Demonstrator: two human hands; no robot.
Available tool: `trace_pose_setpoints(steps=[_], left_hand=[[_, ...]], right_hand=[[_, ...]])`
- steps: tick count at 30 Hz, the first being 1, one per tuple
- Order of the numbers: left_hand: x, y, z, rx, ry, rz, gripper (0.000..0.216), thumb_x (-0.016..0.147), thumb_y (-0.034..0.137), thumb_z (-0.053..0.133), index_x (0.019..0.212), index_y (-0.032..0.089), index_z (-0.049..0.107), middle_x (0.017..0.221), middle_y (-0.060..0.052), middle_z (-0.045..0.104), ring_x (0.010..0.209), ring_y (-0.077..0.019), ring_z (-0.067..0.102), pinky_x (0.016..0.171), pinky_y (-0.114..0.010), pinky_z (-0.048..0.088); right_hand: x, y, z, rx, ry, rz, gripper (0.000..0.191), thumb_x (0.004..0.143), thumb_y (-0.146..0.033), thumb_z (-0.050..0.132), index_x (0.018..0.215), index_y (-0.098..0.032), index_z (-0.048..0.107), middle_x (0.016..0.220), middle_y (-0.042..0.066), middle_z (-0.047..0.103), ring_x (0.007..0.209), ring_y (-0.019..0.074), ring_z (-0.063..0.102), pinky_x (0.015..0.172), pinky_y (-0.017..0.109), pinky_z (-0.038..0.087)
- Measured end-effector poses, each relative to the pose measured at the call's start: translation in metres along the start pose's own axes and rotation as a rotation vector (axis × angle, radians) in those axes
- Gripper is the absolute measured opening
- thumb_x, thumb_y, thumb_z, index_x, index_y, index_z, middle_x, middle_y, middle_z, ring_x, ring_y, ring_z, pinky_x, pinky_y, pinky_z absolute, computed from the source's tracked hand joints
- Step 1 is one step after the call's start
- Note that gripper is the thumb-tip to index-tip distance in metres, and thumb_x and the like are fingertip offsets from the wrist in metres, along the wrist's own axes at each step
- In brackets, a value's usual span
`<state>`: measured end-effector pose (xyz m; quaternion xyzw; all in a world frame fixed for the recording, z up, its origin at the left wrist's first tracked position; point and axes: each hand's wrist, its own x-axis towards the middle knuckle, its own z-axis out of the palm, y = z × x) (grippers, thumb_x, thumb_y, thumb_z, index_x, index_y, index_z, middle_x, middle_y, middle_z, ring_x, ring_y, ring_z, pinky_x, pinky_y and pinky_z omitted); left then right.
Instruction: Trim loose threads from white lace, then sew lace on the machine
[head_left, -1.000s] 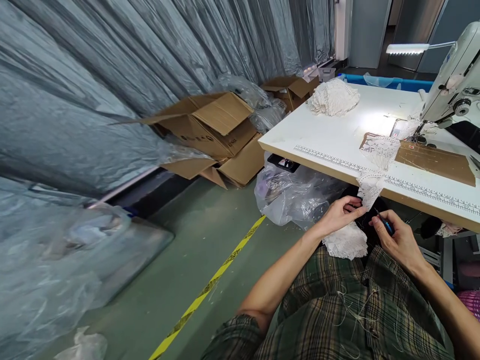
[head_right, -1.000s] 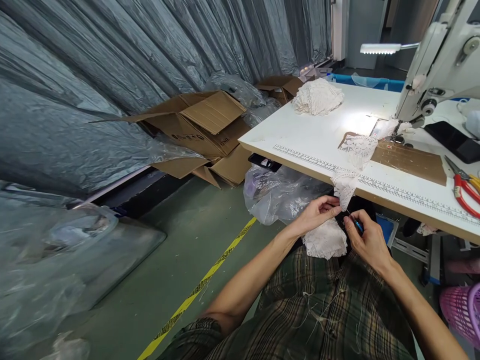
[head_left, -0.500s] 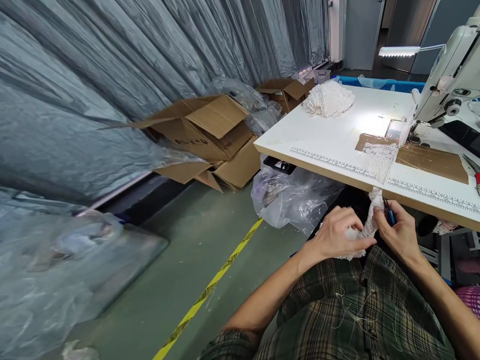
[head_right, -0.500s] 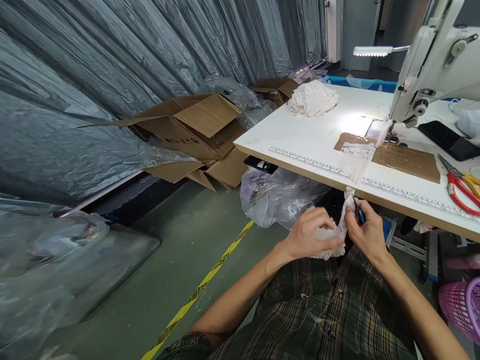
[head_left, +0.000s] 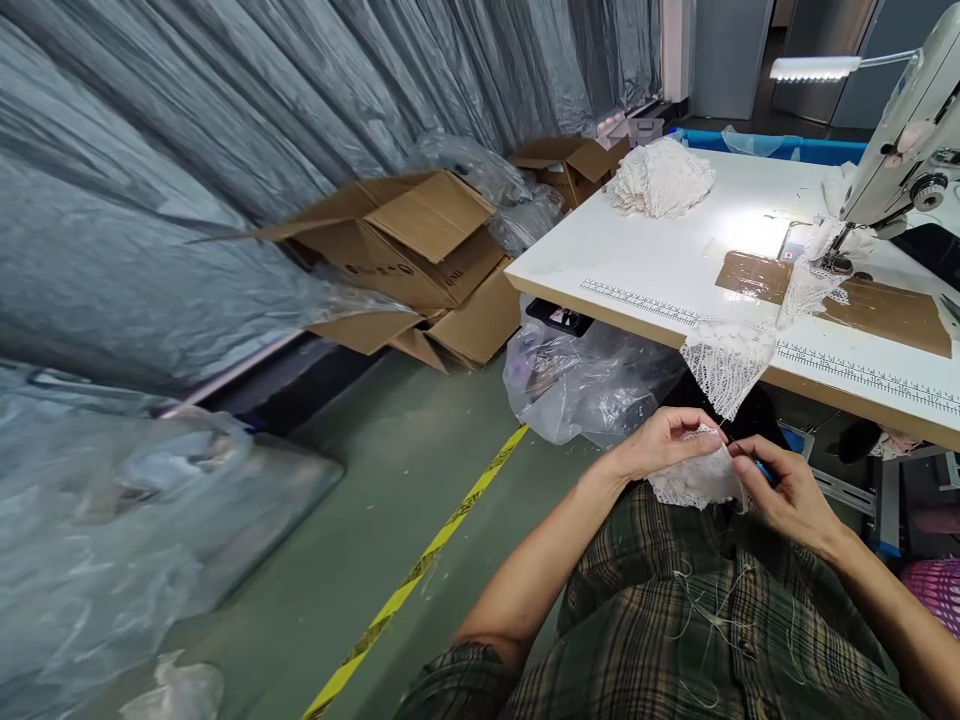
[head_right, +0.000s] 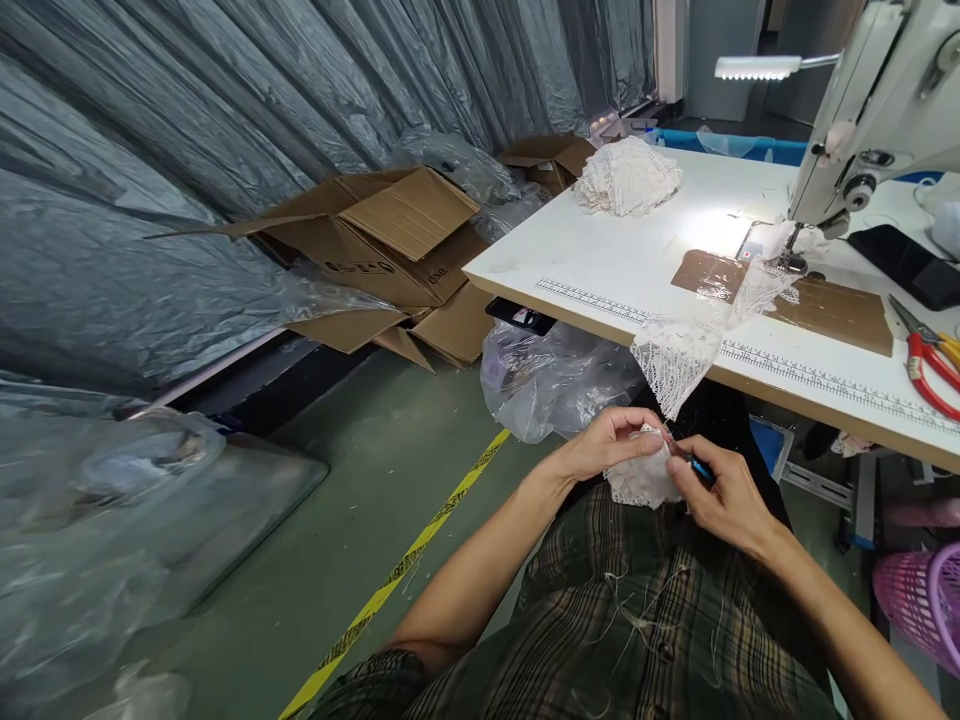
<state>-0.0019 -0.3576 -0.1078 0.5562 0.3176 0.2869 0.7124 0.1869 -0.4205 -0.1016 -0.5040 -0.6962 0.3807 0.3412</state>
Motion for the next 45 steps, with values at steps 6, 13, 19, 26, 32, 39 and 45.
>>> trace_pose_setpoints(steps=[6,13,19,26,32,39,45], left_hand=[[0.000,-0.001,-0.005,0.076,0.028,0.049,0.050,0.072,0.061,0.074,0.087,0.013,0.073,0.087,-0.007,0.071,0.083,-0.0158,0.062,0.078,-0.027,0.046],[0.001,-0.003,-0.005,0.063,0.045,0.039,0.043,0.075,0.055,0.074,0.086,0.013,0.074,0.089,-0.008,0.073,0.088,-0.0183,0.065,0.082,-0.028,0.046],[0.001,0.000,-0.005,0.042,0.053,0.036,0.040,0.075,0.052,0.074,0.082,0.013,0.073,0.082,-0.006,0.071,0.081,-0.0158,0.063,0.075,-0.025,0.045],[-0.002,0.005,-0.003,0.089,0.060,-0.041,0.040,0.071,0.052,0.076,0.076,0.012,0.069,0.068,0.001,0.060,0.063,-0.0092,0.049,0.060,-0.023,0.035],[-0.003,0.001,-0.004,0.084,0.047,-0.042,0.044,0.074,0.054,0.073,0.081,0.011,0.069,0.075,-0.002,0.064,0.069,-0.0115,0.054,0.065,-0.024,0.039],[-0.004,-0.024,-0.017,0.367,0.191,0.017,0.049,0.079,0.044,0.073,0.118,0.015,0.062,0.097,-0.007,0.066,0.082,-0.0153,0.060,0.076,-0.028,0.047],[-0.002,-0.046,-0.029,0.714,0.332,0.117,0.046,0.079,0.034,0.073,0.120,0.018,0.061,0.121,-0.012,0.061,0.115,-0.0265,0.057,0.099,-0.041,0.046]], right_hand=[[0.013,0.001,-0.002,-0.029,0.028,0.084,0.061,0.096,-0.069,0.026,0.066,-0.021,0.050,0.061,0.001,0.051,0.055,0.0146,0.044,0.053,0.027,0.038],[0.030,0.007,0.005,-0.059,0.070,0.063,0.066,0.091,-0.076,0.027,0.066,-0.020,0.052,0.057,0.000,0.048,0.053,0.0137,0.042,0.052,0.026,0.035],[0.022,0.006,0.006,-0.028,0.040,0.116,0.065,0.092,-0.074,0.026,0.071,-0.020,0.055,0.056,-0.002,0.043,0.051,0.0134,0.039,0.048,0.026,0.031],[0.026,0.004,0.009,-0.074,-0.026,0.095,0.057,0.092,-0.071,0.027,0.063,-0.023,0.039,0.057,-0.002,0.040,0.053,0.0133,0.038,0.050,0.026,0.029],[0.019,0.011,0.015,0.020,0.025,0.121,0.048,0.092,-0.065,0.032,0.072,-0.023,0.042,0.062,-0.003,0.040,0.055,0.0134,0.039,0.052,0.025,0.034],[0.002,0.022,0.018,-0.011,0.006,0.137,0.036,0.084,-0.058,0.056,0.077,-0.023,0.050,0.057,-0.005,0.046,0.048,0.0120,0.040,0.047,0.025,0.033],[0.022,0.016,0.003,0.051,0.446,0.172,0.054,0.077,-0.064,0.063,0.099,-0.015,0.065,0.057,0.000,0.061,0.048,0.0140,0.050,0.051,0.027,0.042]])
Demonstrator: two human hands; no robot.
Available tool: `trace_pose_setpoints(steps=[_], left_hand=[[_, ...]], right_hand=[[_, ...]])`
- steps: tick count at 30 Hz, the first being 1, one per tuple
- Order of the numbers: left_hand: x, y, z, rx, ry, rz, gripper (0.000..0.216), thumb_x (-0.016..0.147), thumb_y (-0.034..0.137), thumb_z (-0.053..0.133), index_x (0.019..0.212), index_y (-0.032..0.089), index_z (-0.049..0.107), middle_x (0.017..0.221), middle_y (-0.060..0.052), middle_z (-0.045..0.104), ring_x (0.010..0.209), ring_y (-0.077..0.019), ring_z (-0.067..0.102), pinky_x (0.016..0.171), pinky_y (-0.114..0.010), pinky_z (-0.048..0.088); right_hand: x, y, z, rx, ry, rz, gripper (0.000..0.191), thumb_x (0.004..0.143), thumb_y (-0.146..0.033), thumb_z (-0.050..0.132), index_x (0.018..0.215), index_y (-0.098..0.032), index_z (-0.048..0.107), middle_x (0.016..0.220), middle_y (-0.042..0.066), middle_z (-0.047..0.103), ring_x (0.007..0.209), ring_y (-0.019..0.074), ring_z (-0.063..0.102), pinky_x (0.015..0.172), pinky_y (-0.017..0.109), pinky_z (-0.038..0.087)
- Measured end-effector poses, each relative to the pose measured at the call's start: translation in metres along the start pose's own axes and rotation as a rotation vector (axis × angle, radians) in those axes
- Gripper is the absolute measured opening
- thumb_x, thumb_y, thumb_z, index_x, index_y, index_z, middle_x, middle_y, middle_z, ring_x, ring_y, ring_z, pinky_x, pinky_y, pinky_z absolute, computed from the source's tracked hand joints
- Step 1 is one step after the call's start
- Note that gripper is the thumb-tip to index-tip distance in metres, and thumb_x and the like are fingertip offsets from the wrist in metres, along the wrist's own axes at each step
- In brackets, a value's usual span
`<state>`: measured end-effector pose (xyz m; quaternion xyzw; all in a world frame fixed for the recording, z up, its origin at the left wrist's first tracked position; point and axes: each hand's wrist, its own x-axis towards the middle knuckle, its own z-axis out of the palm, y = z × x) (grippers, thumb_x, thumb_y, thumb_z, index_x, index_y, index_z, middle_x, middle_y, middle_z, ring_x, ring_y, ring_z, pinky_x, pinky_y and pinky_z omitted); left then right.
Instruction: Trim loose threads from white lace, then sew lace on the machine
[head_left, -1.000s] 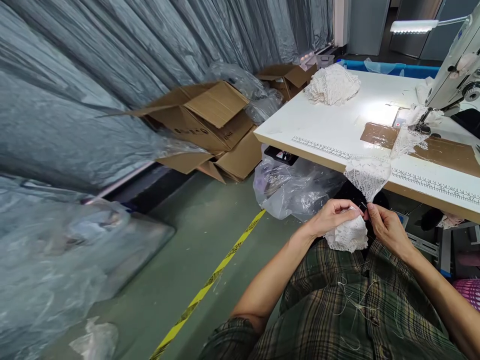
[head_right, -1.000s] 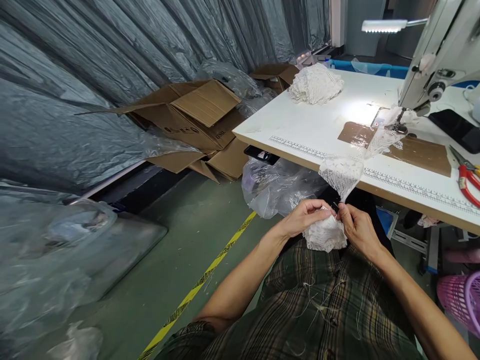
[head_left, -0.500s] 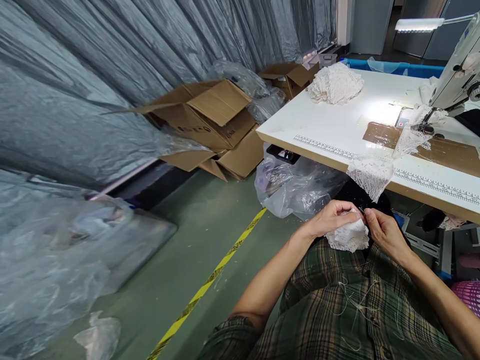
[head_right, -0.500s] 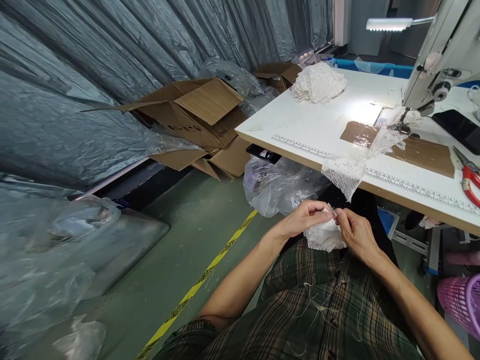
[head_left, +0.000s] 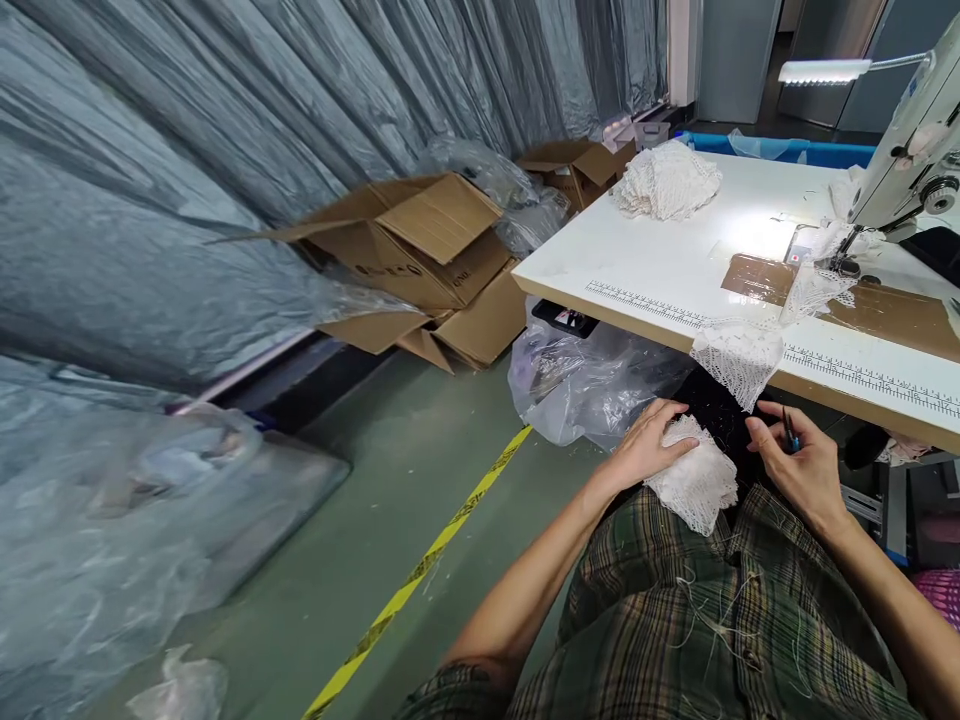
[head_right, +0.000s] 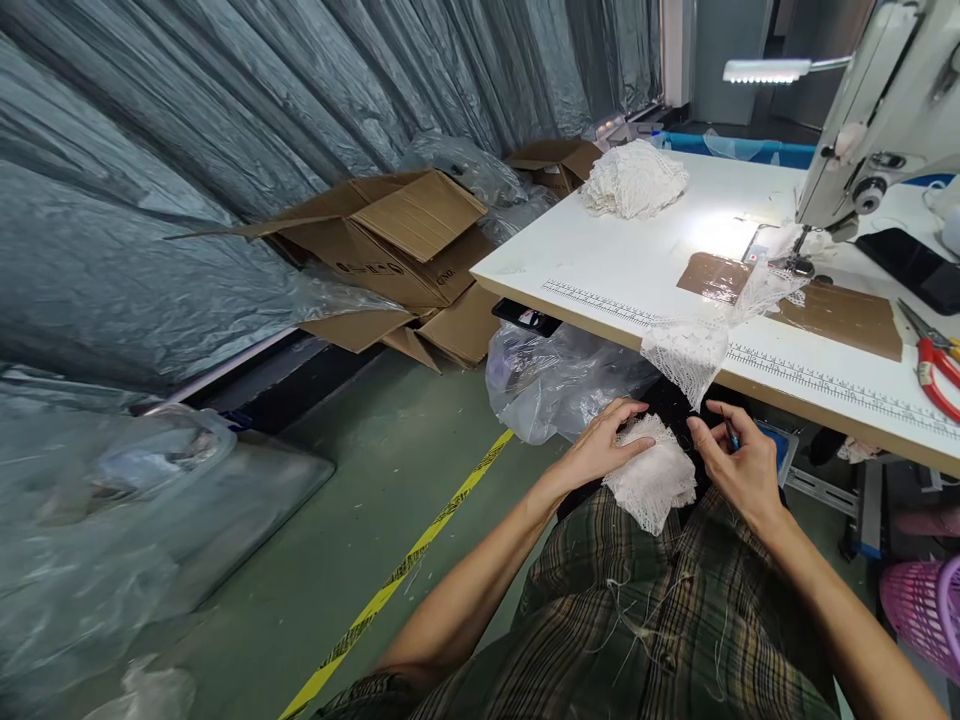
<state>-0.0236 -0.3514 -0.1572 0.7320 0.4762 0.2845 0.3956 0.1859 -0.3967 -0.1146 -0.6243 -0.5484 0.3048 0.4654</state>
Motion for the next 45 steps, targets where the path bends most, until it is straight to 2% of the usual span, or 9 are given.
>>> trace_pose_setpoints(steps=[3,8,15,19,23,29,34,40,45], left_hand=[[0.002,0.004,-0.001,-0.087,0.019,0.035,0.033,0.086,0.038,0.066,0.113,0.018,0.066,0.117,-0.011,0.064,0.113,-0.0244,0.059,0.100,-0.039,0.046],[0.006,0.017,0.000,-0.516,-0.047,-0.051,0.052,0.083,0.058,0.066,0.111,0.015,0.068,0.115,-0.013,0.068,0.109,-0.0238,0.063,0.099,-0.037,0.046],[0.013,0.016,0.000,-1.194,-0.430,-0.190,0.093,0.063,0.085,0.062,0.120,0.011,0.064,0.105,-0.018,0.073,0.100,-0.0313,0.068,0.085,-0.040,0.052],[0.013,0.021,-0.012,-1.172,-0.429,-0.180,0.089,0.057,0.067,0.082,0.124,0.012,0.062,0.100,-0.016,0.074,0.088,-0.0259,0.070,0.078,-0.033,0.052],[0.011,0.032,-0.019,-0.905,-0.427,-0.237,0.071,0.056,0.040,0.092,0.117,0.014,0.066,0.092,-0.009,0.073,0.082,-0.0189,0.068,0.077,-0.029,0.050],[0.010,0.045,-0.018,-0.683,-0.345,-0.270,0.057,0.059,0.047,0.088,0.100,0.013,0.072,0.083,-0.002,0.069,0.071,-0.0119,0.059,0.069,-0.024,0.044],[0.009,0.052,-0.021,-0.548,-0.290,-0.185,0.047,0.069,0.053,0.080,0.091,0.011,0.074,0.081,-0.004,0.069,0.073,-0.0123,0.058,0.069,-0.024,0.043],[0.010,0.058,-0.022,-0.482,-0.267,-0.116,0.045,0.072,0.055,0.076,0.086,0.012,0.075,0.084,-0.006,0.070,0.078,-0.0146,0.059,0.072,-0.025,0.043],[0.012,0.059,-0.019,-0.462,-0.240,-0.129,0.048,0.071,0.058,0.075,0.080,0.012,0.071,0.068,0.001,0.059,0.064,-0.0095,0.047,0.062,-0.023,0.036]], right_hand=[[0.016,-0.011,0.001,0.035,0.015,0.034,0.059,0.074,-0.064,0.066,0.101,-0.012,0.068,0.050,-0.001,0.058,0.047,0.0153,0.052,0.053,0.028,0.043],[0.021,-0.021,0.011,0.093,0.046,-0.046,0.037,0.079,-0.053,0.058,0.063,-0.020,0.054,0.046,-0.004,0.046,0.043,0.0101,0.037,0.045,0.024,0.033],[-0.024,-0.029,0.017,0.133,-0.527,-0.286,0.030,0.089,-0.030,0.048,0.061,-0.021,0.040,0.054,-0.005,0.036,0.049,0.0084,0.031,0.047,0.022,0.029],[-0.042,-0.022,0.010,0.075,-0.748,-0.380,0.025,0.086,-0.019,0.048,0.063,-0.020,0.040,0.055,-0.006,0.038,0.050,0.0079,0.031,0.050,0.023,0.027],[-0.043,-0.013,0.000,-0.016,-0.804,-0.357,0.021,0.084,-0.019,0.050,0.064,-0.020,0.044,0.056,-0.006,0.042,0.051,0.0084,0.033,0.051,0.024,0.027],[-0.025,-0.005,-0.011,-0.008,-0.586,-0.084,0.030,0.091,-0.049,0.049,0.088,-0.020,0.057,0.066,-0.002,0.051,0.057,0.0130,0.043,0.053,0.025,0.036],[-0.014,-0.004,-0.009,-0.005,-0.426,-0.003,0.053,0.097,-0.060,0.027,0.073,-0.021,0.052,0.065,-0.001,0.048,0.058,0.0148,0.043,0.053,0.027,0.037],[-0.010,-0.012,-0.004,0.030,-0.283,-0.027,0.041,0.084,-0.057,0.054,0.070,-0.019,0.060,0.057,-0.002,0.047,0.054,0.0128,0.040,0.049,0.025,0.035],[0.005,-0.018,0.010,0.119,-0.129,0.001,0.039,0.076,-0.057,0.063,0.068,-0.018,0.059,0.053,-0.004,0.041,0.049,0.0100,0.034,0.044,0.023,0.030]])
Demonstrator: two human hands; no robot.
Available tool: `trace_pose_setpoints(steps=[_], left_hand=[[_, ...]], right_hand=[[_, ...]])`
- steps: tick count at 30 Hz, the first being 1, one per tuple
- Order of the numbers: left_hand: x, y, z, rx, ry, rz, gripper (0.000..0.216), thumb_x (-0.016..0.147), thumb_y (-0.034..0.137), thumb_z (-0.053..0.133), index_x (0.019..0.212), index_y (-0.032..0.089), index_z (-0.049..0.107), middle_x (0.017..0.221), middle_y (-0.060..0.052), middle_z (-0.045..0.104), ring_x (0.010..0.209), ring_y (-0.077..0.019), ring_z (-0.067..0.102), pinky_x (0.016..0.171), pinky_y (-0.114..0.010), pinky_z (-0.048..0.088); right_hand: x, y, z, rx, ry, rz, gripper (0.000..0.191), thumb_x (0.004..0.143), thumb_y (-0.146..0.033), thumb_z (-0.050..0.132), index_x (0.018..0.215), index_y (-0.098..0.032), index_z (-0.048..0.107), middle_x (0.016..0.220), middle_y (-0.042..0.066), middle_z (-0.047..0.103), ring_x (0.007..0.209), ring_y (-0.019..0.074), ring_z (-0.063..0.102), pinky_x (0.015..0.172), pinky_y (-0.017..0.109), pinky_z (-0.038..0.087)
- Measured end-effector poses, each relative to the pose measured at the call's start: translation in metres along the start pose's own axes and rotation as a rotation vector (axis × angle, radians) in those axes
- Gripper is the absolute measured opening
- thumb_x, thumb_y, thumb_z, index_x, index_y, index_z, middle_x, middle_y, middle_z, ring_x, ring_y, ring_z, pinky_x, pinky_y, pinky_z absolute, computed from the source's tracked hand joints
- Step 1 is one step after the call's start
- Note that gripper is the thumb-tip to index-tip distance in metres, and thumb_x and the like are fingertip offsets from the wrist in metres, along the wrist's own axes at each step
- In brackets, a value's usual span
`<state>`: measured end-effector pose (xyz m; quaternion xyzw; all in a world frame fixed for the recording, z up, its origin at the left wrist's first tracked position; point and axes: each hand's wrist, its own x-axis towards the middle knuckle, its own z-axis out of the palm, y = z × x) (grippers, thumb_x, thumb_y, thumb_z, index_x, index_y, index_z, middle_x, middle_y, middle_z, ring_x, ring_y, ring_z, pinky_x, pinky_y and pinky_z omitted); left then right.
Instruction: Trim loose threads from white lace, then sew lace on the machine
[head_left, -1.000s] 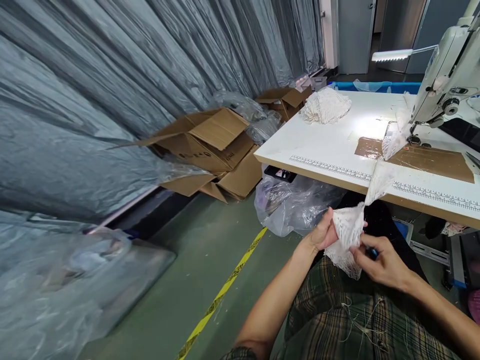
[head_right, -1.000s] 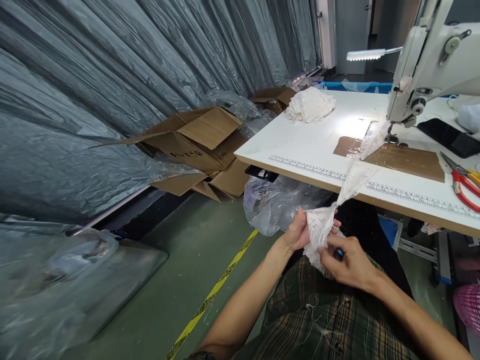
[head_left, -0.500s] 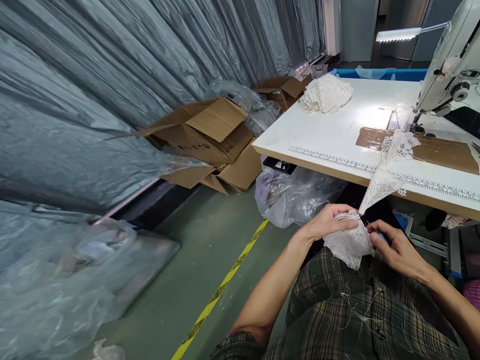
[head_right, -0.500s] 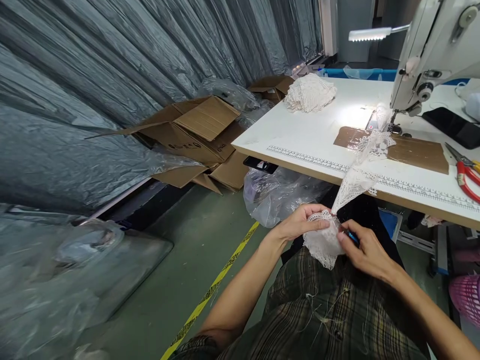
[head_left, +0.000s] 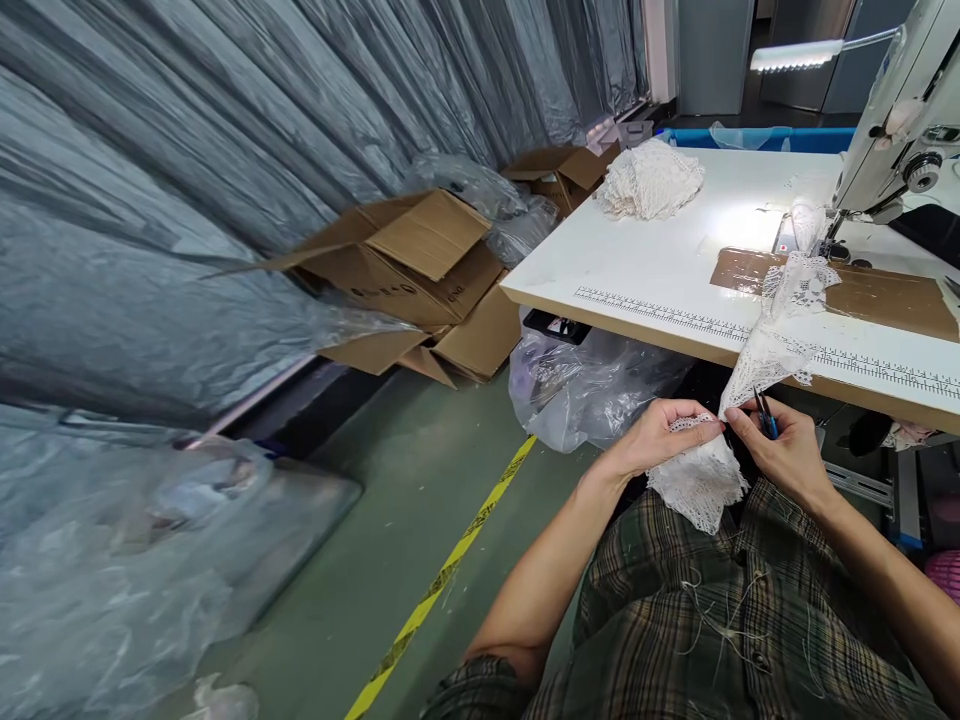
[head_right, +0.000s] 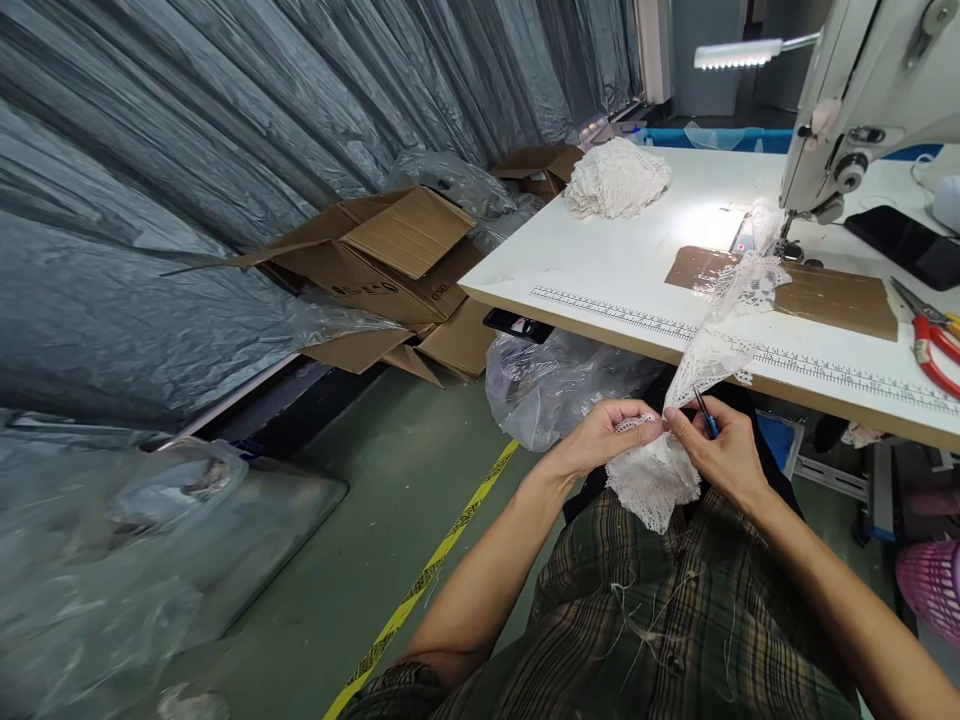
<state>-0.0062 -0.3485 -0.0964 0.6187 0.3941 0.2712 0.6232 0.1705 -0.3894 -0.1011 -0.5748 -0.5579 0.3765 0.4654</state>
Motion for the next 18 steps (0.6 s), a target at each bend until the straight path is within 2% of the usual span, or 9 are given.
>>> trace_pose_setpoints(steps=[2,4,8,12,15,18], left_hand=[[0.001,-0.002,0.000,0.015,0.009,0.002,0.048,0.070,0.059,0.074,0.077,0.012,0.070,0.065,0.002,0.055,0.061,-0.0086,0.044,0.060,-0.023,0.033],[0.001,-0.004,0.000,0.016,0.018,0.009,0.048,0.070,0.059,0.074,0.074,0.012,0.068,0.063,0.003,0.052,0.060,-0.0084,0.042,0.059,-0.023,0.031],[0.001,-0.007,0.002,-0.029,0.021,0.043,0.046,0.071,0.058,0.074,0.072,0.012,0.067,0.063,0.002,0.054,0.061,-0.0092,0.044,0.060,-0.023,0.033],[0.001,-0.010,0.005,-0.087,0.013,0.082,0.044,0.070,0.055,0.075,0.072,0.012,0.068,0.066,0.001,0.059,0.063,-0.0098,0.048,0.063,-0.024,0.036],[0.001,-0.015,0.006,-0.112,0.016,0.073,0.043,0.070,0.055,0.076,0.075,0.013,0.071,0.070,-0.001,0.064,0.067,-0.0111,0.052,0.067,-0.024,0.039],[-0.001,-0.021,0.004,-0.106,0.030,0.051,0.042,0.071,0.054,0.076,0.080,0.013,0.074,0.079,-0.004,0.070,0.075,-0.0148,0.059,0.075,-0.026,0.043]], right_hand=[[0.004,-0.004,0.004,0.024,0.016,-0.046,0.044,0.076,-0.057,0.063,0.056,-0.021,0.047,0.051,-0.005,0.038,0.049,0.0093,0.032,0.044,0.023,0.029],[0.005,-0.008,0.007,0.020,0.014,-0.086,0.049,0.077,-0.057,0.063,0.053,-0.022,0.040,0.050,-0.005,0.036,0.048,0.0089,0.030,0.044,0.023,0.029],[0.003,-0.010,0.013,-0.004,0.077,-0.096,0.048,0.078,-0.059,0.062,0.054,-0.022,0.043,0.051,-0.005,0.036,0.048,0.0091,0.031,0.044,0.023,0.029],[0.005,-0.006,0.015,-0.004,0.173,-0.052,0.053,0.077,-0.064,0.060,0.052,-0.022,0.039,0.050,-0.005,0.034,0.048,0.0093,0.029,0.044,0.024,0.030],[0.002,-0.004,0.008,-0.034,0.085,-0.043,0.049,0.078,-0.063,0.060,0.056,-0.022,0.044,0.051,-0.005,0.035,0.048,0.0094,0.030,0.045,0.024,0.031],[-0.007,-0.002,-0.006,-0.111,-0.027,-0.055,0.042,0.084,-0.061,0.055,0.072,-0.021,0.055,0.056,-0.004,0.041,0.049,0.0110,0.036,0.044,0.024,0.032]])
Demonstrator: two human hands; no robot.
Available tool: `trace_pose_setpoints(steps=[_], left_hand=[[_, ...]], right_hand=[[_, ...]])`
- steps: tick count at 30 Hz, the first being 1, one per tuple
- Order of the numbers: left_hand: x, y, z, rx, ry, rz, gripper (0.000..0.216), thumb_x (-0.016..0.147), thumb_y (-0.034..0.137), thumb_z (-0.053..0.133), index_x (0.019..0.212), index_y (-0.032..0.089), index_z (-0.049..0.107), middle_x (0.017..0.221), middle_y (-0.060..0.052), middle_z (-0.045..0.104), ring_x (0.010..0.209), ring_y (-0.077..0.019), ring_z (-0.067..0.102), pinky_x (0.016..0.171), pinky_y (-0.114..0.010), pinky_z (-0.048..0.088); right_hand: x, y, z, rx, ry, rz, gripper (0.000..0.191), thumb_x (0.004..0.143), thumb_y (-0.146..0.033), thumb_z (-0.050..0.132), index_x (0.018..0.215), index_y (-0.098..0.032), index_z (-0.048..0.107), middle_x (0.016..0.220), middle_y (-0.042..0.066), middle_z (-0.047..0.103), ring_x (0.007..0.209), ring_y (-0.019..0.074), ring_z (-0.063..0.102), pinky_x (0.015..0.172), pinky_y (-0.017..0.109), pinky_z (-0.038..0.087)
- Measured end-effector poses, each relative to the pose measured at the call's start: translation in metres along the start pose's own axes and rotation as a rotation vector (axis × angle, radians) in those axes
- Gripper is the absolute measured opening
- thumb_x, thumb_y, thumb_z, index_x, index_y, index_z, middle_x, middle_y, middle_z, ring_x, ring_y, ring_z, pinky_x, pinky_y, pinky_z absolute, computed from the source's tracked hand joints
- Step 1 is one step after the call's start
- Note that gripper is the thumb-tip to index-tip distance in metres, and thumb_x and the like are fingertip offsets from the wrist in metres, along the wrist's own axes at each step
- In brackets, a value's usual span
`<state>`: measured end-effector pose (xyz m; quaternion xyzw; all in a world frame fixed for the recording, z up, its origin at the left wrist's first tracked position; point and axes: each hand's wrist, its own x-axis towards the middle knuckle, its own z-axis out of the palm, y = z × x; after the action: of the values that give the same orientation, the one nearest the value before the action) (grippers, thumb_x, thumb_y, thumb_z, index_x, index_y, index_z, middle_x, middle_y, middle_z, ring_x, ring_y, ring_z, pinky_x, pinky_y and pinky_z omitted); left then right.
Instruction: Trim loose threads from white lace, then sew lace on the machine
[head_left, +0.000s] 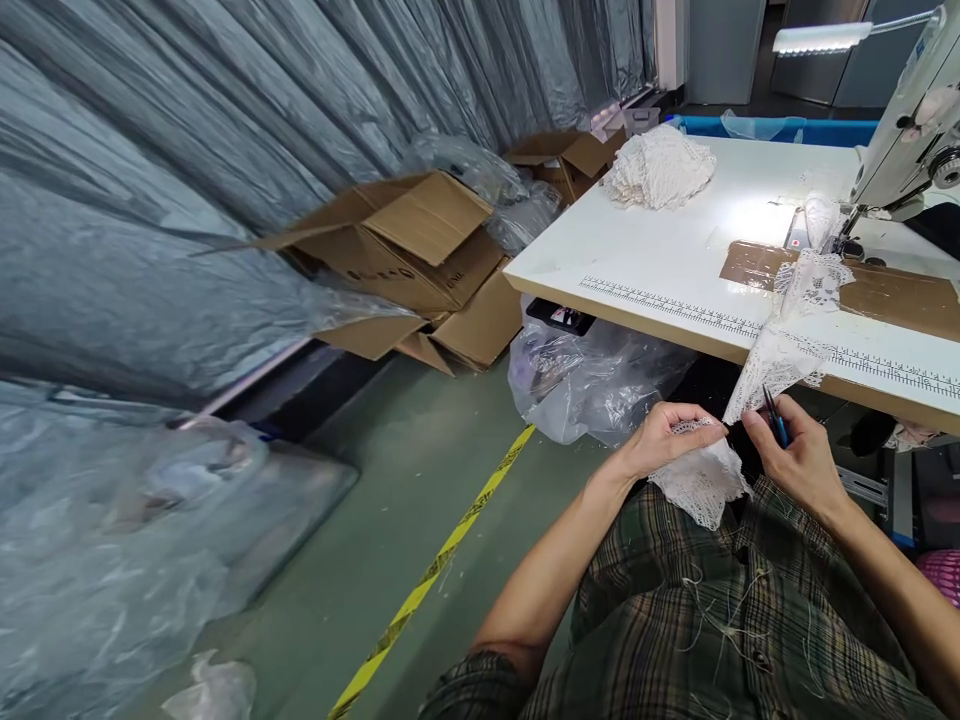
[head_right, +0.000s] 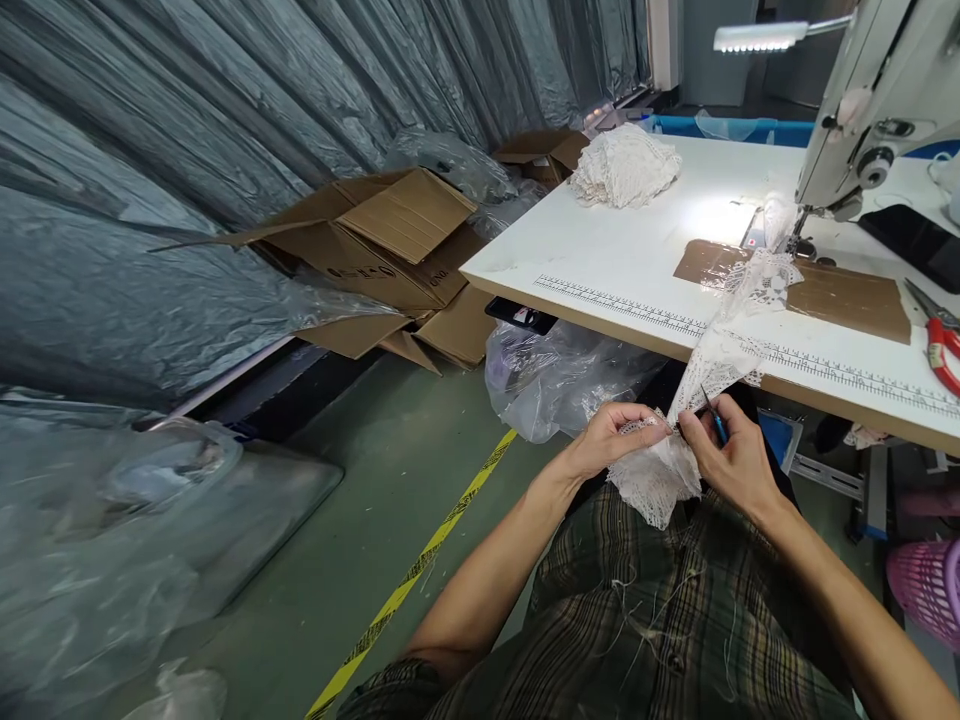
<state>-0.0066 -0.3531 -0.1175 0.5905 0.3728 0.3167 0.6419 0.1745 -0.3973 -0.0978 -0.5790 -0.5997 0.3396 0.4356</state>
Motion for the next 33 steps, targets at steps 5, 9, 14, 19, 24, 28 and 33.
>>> trace_pose_setpoints(steps=[5,9,14,19,24,28,33], left_hand=[[-0.003,0.000,-0.005,-0.006,0.035,-0.017,0.042,0.073,0.054,0.075,0.082,0.013,0.074,0.081,-0.004,0.071,0.077,-0.0153,0.061,0.076,-0.027,0.044],[-0.004,0.004,-0.005,0.008,0.036,-0.001,0.041,0.073,0.053,0.075,0.079,0.013,0.073,0.077,-0.003,0.069,0.073,-0.0139,0.059,0.073,-0.026,0.043],[-0.004,0.008,-0.005,0.016,0.021,0.006,0.038,0.074,0.051,0.074,0.078,0.013,0.073,0.078,-0.004,0.070,0.075,-0.0150,0.060,0.073,-0.026,0.044],[-0.004,0.010,-0.005,0.035,0.020,0.016,0.037,0.075,0.050,0.073,0.076,0.013,0.073,0.078,-0.004,0.071,0.076,-0.0159,0.061,0.075,-0.027,0.045],[-0.004,0.004,-0.003,-0.022,0.015,-0.034,0.038,0.073,0.050,0.075,0.078,0.013,0.073,0.077,-0.003,0.070,0.073,-0.0138,0.060,0.071,-0.025,0.043],[-0.006,-0.005,-0.005,-0.086,-0.007,-0.131,0.042,0.074,0.054,0.073,0.082,0.013,0.070,0.074,-0.003,0.067,0.066,-0.0121,0.057,0.063,-0.024,0.041],[-0.002,-0.011,-0.013,0.293,0.092,-0.038,0.034,0.079,0.042,0.072,0.101,0.016,0.073,0.100,-0.008,0.071,0.090,-0.0194,0.063,0.080,-0.030,0.047]], right_hand=[[-0.015,0.005,-0.008,-0.093,-0.177,-0.064,0.052,0.098,-0.061,0.029,0.080,-0.021,0.056,0.061,-0.001,0.050,0.054,0.0146,0.046,0.051,0.027,0.038],[-0.011,0.007,-0.003,-0.154,-0.239,-0.055,0.054,0.096,-0.064,0.030,0.067,-0.023,0.047,0.057,-0.002,0.047,0.051,0.0137,0.042,0.049,0.027,0.034],[-0.001,0.006,0.003,-0.125,-0.269,-0.042,0.054,0.095,-0.066,0.031,0.066,-0.023,0.046,0.056,-0.001,0.048,0.051,0.0138,0.043,0.048,0.026,0.033],[0.005,0.007,0.009,-0.085,-0.269,-0.017,0.061,0.091,-0.074,0.031,0.065,-0.022,0.048,0.056,-0.001,0.046,0.051,0.0138,0.042,0.047,0.026,0.032],[0.002,0.010,0.012,0.006,-0.221,0.046,0.063,0.089,-0.078,0.030,0.070,-0.022,0.049,0.056,-0.003,0.040,0.051,0.0132,0.038,0.046,0.025,0.032],[-0.008,0.016,0.010,0.043,-0.363,0.050,0.047,0.088,-0.069,0.045,0.078,-0.023,0.047,0.058,-0.006,0.041,0.052,0.0124,0.038,0.046,0.024,0.034],[-0.014,0.022,0.004,-0.153,-0.331,-0.005,0.032,0.085,-0.054,0.057,0.081,-0.022,0.053,0.063,-0.003,0.054,0.048,0.0118,0.042,0.046,0.024,0.033]])
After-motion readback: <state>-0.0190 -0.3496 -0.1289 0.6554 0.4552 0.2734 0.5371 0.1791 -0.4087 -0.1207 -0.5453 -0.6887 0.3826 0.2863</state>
